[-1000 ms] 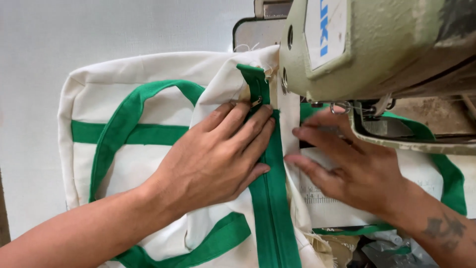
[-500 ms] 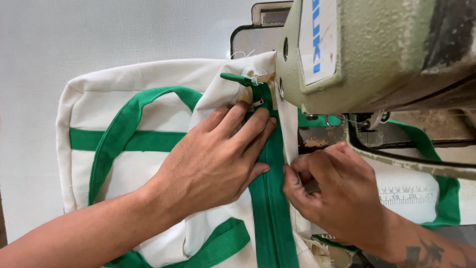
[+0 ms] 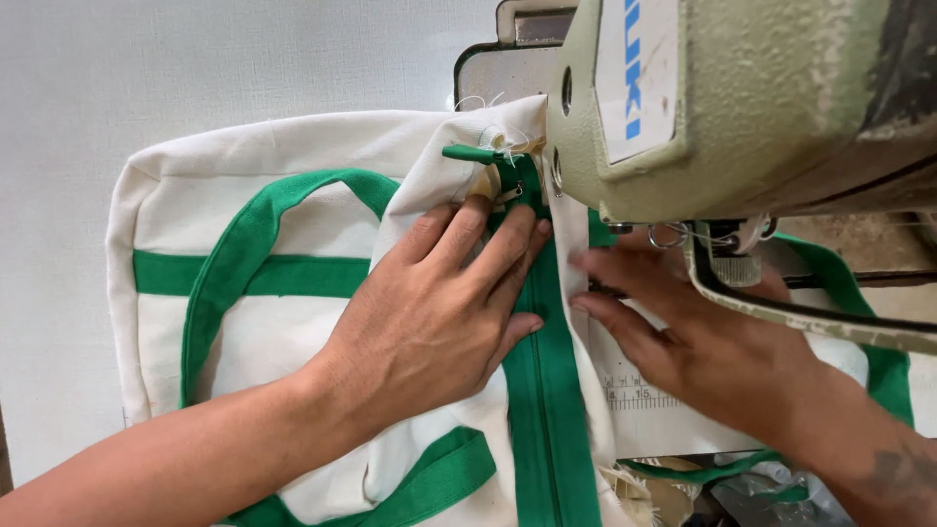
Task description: Sewing a zipper onto a tote bag using an industrial sewing machine
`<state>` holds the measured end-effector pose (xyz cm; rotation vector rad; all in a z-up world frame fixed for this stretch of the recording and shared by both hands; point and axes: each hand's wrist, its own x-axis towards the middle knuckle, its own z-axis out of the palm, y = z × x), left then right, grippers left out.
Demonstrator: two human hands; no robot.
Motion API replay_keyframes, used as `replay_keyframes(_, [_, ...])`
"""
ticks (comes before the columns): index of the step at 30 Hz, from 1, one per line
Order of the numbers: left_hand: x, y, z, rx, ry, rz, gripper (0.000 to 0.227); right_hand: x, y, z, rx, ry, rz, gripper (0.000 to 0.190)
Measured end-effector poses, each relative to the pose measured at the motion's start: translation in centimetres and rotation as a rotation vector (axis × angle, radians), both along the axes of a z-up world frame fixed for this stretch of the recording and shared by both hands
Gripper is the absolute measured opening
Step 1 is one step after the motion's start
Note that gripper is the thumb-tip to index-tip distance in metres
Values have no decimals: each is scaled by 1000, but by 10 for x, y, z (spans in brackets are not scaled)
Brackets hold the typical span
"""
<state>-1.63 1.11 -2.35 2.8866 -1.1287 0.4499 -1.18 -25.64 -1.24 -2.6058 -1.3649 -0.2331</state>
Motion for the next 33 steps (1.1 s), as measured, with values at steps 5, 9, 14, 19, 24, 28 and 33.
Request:
replay_keyframes(5, [1,4,1,-59,-47,-47,67,9,-9,-39,13,93,-33,68])
replay_keyframes(9, [2,6,3,-71,-49,-69,63,5,-6,-45,45,110,-58,70])
replay_keyframes(14, [2,6,2,-83,-79,-76,61,8,0,-36,129,73,-87,65])
replay_keyframes(19, [2,5,2,-75,-86,-78,62,5,-2,-45,181,201,-93,70])
replay_keyframes(24, [2,5,-2,-98,-80,-79,63,3,1,-46,202,239,-139,63])
replay_keyframes(28, [3,5,-3,-91,-77,-101,56,4,1,-41,160,269,-148,63])
replay_keyframes(33, [6,6,1,-39,-75,-111,58,-7,-26,-2,163,-67,-185,49])
